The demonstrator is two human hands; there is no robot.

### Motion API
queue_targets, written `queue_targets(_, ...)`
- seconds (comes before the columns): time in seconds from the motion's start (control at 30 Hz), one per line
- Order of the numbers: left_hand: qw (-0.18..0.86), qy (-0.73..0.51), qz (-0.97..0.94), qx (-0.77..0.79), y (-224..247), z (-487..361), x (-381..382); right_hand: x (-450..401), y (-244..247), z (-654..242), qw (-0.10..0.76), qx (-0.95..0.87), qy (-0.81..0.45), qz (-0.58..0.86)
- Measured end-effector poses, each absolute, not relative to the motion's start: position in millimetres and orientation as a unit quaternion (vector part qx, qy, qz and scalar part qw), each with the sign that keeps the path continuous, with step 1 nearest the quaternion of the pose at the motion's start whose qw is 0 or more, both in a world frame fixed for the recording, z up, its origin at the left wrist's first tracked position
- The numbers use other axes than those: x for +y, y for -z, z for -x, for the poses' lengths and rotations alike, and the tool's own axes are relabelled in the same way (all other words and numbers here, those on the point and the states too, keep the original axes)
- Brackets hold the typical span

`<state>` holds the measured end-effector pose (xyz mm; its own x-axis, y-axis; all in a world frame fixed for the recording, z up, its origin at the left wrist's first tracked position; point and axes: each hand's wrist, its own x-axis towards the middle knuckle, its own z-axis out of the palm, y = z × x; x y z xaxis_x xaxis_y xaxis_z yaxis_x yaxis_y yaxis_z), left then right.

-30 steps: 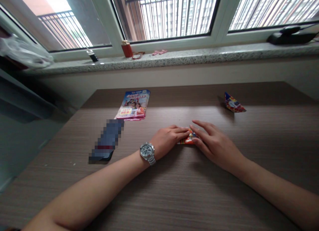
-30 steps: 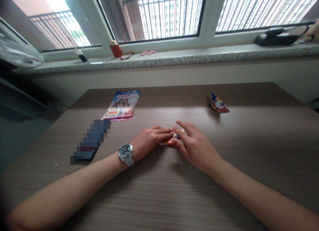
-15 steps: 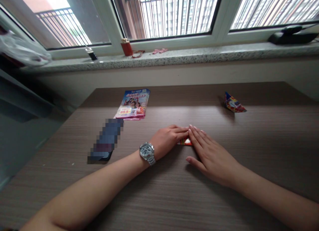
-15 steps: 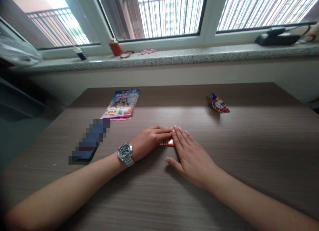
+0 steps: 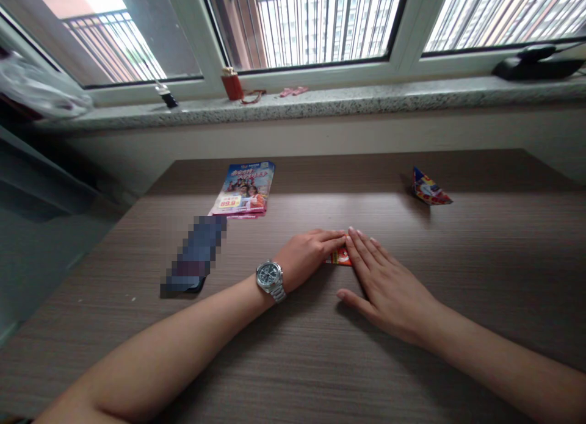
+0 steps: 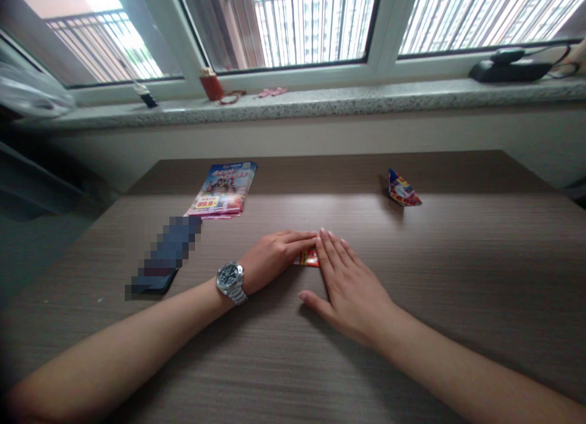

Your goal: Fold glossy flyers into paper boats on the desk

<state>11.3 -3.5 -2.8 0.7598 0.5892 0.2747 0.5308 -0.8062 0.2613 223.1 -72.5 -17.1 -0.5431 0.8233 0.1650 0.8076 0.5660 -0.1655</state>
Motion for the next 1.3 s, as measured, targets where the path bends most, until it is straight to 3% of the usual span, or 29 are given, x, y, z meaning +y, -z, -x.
queue_targets(0.9, 0.118, -0.182, -0.934, 0.285, -3, -9, -10, -69, 19, -230, 0.106, -0.883, -0.048, 0.455)
queue_targets(1.3, 0.009, -0.200, -0.951, 0.236, -6, -12, -4, -41, 20, -241, 0.088, -0.885, -0.037, 0.456)
